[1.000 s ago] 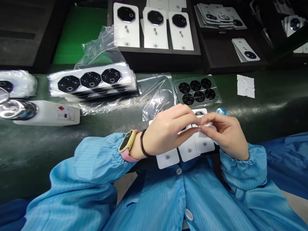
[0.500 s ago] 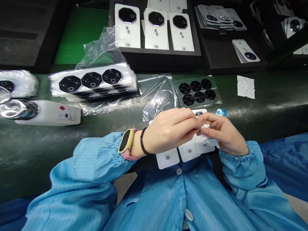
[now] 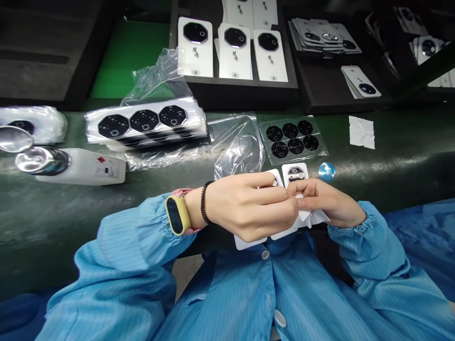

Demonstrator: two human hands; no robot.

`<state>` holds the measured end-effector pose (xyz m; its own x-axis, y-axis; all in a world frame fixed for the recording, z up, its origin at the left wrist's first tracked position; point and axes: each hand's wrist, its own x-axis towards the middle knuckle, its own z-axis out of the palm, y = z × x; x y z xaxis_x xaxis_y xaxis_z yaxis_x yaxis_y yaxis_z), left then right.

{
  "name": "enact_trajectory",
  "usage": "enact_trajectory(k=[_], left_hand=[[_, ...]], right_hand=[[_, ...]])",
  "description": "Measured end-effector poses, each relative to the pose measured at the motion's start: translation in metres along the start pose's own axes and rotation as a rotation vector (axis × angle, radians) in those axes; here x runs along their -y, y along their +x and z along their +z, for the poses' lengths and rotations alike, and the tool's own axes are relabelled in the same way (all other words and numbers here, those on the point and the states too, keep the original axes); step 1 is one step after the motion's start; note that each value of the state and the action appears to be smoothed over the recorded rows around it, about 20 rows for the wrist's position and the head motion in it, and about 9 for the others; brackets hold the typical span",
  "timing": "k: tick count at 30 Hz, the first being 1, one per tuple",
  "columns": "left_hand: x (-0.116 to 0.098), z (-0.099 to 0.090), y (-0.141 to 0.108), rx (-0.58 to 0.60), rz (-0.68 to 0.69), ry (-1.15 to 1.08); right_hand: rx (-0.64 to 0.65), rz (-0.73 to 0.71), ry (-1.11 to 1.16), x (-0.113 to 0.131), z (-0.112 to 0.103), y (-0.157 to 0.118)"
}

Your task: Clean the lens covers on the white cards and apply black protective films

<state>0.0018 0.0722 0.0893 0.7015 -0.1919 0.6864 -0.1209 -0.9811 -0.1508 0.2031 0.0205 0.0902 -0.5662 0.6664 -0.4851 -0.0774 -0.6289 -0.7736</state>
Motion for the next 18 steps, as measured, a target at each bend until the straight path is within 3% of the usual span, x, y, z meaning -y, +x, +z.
enact_trajectory(k=[5,7,13,18], left_hand=[[0.003,-0.005,0.009,0.195,-0.147,-0.225],[0.004,-0.005,0.01,0.212,-0.174,-0.26],[0.008,-0.013,0.0,-0.138,-0.046,-0.05],[-0.002,-0.009,-0.012,-0.214,0.045,0.124]], right_hand=[[-0.003,-0.016,-0.014,0.002,0.002,0.0],[-0.02,-0.05,-0.003,0.003,0.005,0.0],[-0.097,-0.15,-0.018,0.01,0.013,0.001],[-0.27,-0.277,-0.255,0.021,0.019,0.004]])
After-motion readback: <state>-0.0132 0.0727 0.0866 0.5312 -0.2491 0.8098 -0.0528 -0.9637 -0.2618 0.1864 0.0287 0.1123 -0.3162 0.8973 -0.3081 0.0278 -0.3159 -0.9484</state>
